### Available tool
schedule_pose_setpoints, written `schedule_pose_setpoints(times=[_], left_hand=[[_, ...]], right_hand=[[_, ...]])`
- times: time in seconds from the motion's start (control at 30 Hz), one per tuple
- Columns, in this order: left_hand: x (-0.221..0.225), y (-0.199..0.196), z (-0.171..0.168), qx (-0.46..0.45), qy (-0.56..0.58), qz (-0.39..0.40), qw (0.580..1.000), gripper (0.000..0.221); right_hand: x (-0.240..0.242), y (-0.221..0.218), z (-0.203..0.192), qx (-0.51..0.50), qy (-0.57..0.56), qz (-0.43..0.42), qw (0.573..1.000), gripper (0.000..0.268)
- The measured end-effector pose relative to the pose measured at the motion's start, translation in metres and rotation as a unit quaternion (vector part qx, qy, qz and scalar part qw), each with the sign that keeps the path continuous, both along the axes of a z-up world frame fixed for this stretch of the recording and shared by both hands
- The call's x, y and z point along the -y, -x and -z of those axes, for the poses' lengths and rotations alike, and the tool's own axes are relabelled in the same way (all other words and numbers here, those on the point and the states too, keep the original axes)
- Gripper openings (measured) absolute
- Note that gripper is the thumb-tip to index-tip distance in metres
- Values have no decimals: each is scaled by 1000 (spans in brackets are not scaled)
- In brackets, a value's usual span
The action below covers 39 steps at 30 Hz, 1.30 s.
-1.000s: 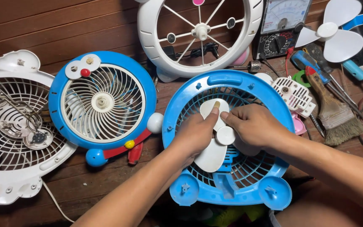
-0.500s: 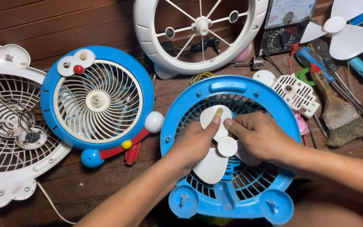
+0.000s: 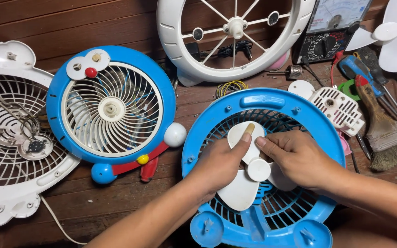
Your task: The person is disassembling a small blue character-themed fan, removing the front grille, the three-blade fan assembly, and then using a screwdriver to remove screws from the rear motor housing.
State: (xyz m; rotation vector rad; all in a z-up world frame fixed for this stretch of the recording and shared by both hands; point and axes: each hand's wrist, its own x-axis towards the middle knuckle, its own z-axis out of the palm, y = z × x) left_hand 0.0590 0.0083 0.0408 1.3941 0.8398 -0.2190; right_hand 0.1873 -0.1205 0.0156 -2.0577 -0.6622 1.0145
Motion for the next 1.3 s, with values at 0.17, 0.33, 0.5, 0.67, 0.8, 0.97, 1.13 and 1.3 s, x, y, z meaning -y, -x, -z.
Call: schedule_pose_setpoints(times=[0.17, 0.33, 0.5, 0.67, 0.8, 0.97, 1.13, 1.3], left_hand=[[-1, 5, 1, 1, 13, -2, 1000, 58], [-2, 6, 0, 9, 16, 1, 1000, 57], [6, 2, 10, -81, -21, 18, 996, 52], [4, 4, 10, -91, 3, 13, 996, 53], [3, 4, 5, -87, -1, 22, 996, 51], [6, 6, 11, -64, -30, 25, 997, 50], [12, 6, 5, -26, -57, -1, 998, 56], [15, 6, -3, -29, -86, 43, 995, 60]], right_hand=[[-3, 2, -4, -9, -8, -4, 1000, 56], [1, 0, 1, -15, -12, -5, 1000, 57], [16, -12, 19, -1, 42, -90, 995, 53], [15, -12, 18, -5, 42, -93, 995, 53], [15, -12, 18, 0, 32, -96, 995, 53], [14, -12, 17, -11, 29, -103, 994, 51], [10, -18, 15, 52, 91, -158, 982, 53], [10, -18, 0, -32, 137, -126, 982, 54]])
